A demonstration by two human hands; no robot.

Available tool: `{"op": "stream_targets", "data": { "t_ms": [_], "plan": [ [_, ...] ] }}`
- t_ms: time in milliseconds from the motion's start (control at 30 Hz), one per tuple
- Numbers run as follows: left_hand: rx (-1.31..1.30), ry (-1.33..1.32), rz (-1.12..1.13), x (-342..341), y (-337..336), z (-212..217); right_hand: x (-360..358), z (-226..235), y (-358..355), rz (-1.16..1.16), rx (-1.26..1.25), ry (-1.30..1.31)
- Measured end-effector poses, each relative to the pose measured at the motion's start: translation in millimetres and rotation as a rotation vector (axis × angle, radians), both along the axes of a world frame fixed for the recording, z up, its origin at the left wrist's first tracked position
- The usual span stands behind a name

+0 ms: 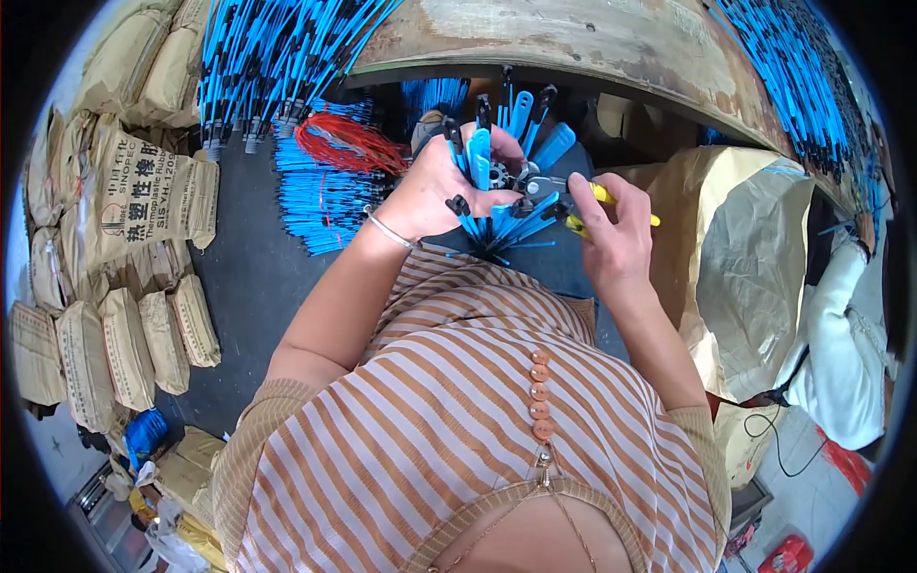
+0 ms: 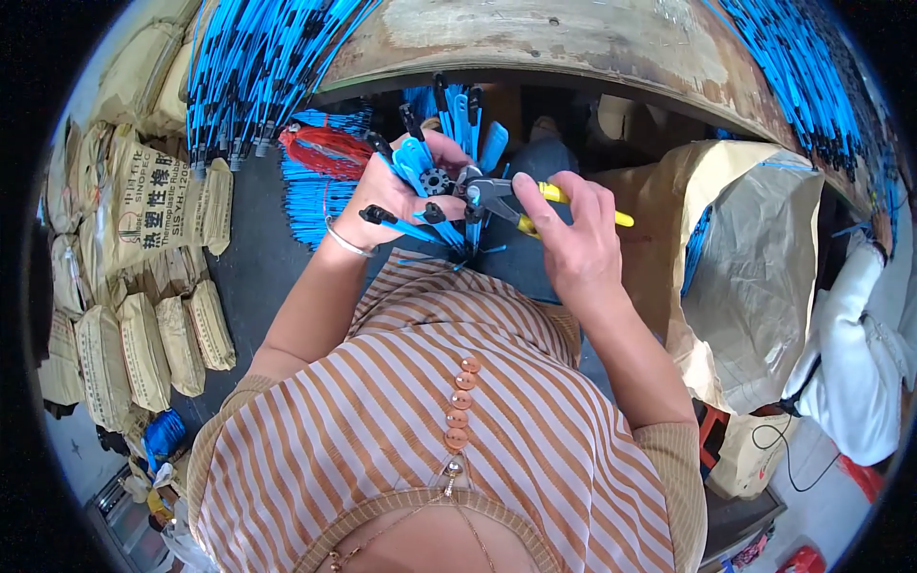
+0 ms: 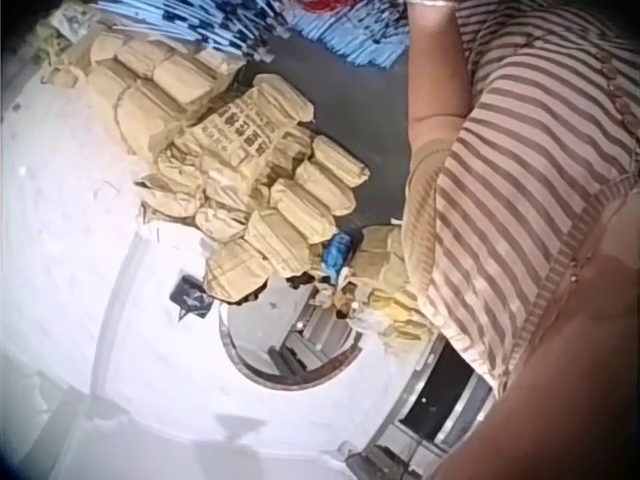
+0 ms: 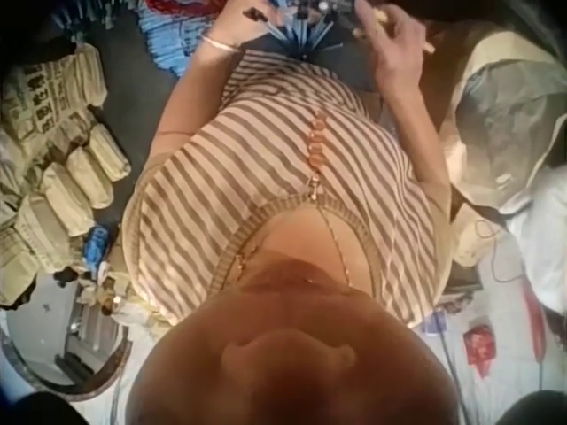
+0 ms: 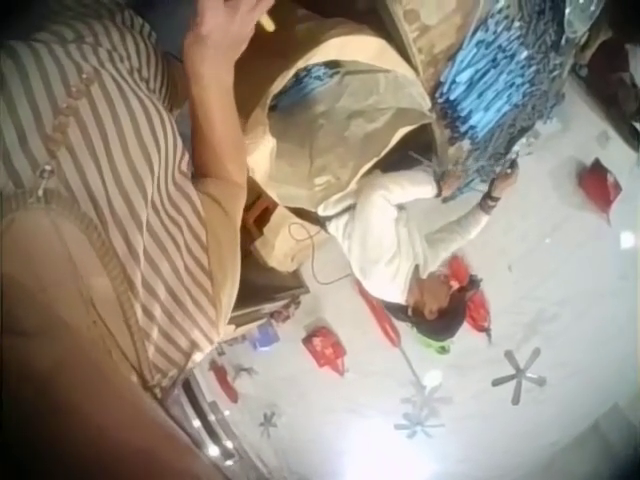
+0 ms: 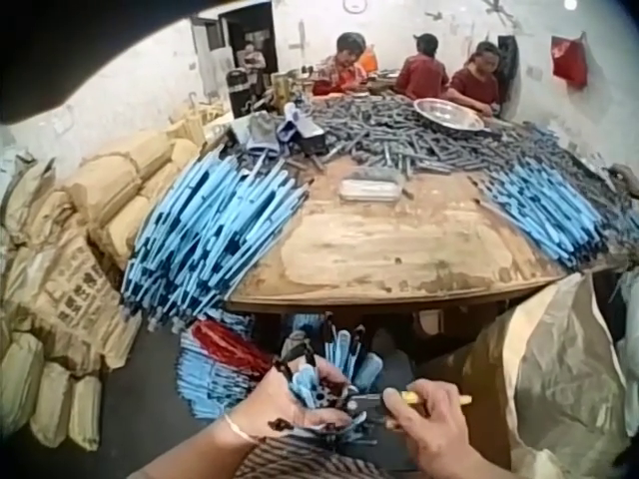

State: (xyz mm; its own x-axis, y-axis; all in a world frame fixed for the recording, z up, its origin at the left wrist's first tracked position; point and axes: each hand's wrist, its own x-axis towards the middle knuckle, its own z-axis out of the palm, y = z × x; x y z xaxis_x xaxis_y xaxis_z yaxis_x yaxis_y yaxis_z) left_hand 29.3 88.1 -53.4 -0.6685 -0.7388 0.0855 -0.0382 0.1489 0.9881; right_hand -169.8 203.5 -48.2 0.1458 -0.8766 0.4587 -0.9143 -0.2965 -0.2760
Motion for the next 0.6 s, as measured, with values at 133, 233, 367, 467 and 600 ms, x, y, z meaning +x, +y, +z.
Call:
{"op": "stream_targets", "data": {
  "t_ms": [133, 233, 367, 467, 600],
  "plan": [
    [0.002, -0.020, -0.108, 6, -6, 6, -24, 38, -8, 0.248, 0.363, -0.145],
    [-0.009, -0.085, -0.200, 5, -4, 16, -35, 32, -9, 0.399, 0.705, -0.278],
    [-0.022, -0.111, -0.314, 4, -8, 14, -37, -2, -14, 0.503, 1.551, -0.680],
    [-0.078, 0.011, -0.440, 5, -13, 11, -35, -8, -14, 0.542, 1.969, -0.885],
    [-0.019, -0.077, -0.235, 7, -10, 12, -29, 25, -13, 0.445, 0.562, -0.276]
  ]
}}
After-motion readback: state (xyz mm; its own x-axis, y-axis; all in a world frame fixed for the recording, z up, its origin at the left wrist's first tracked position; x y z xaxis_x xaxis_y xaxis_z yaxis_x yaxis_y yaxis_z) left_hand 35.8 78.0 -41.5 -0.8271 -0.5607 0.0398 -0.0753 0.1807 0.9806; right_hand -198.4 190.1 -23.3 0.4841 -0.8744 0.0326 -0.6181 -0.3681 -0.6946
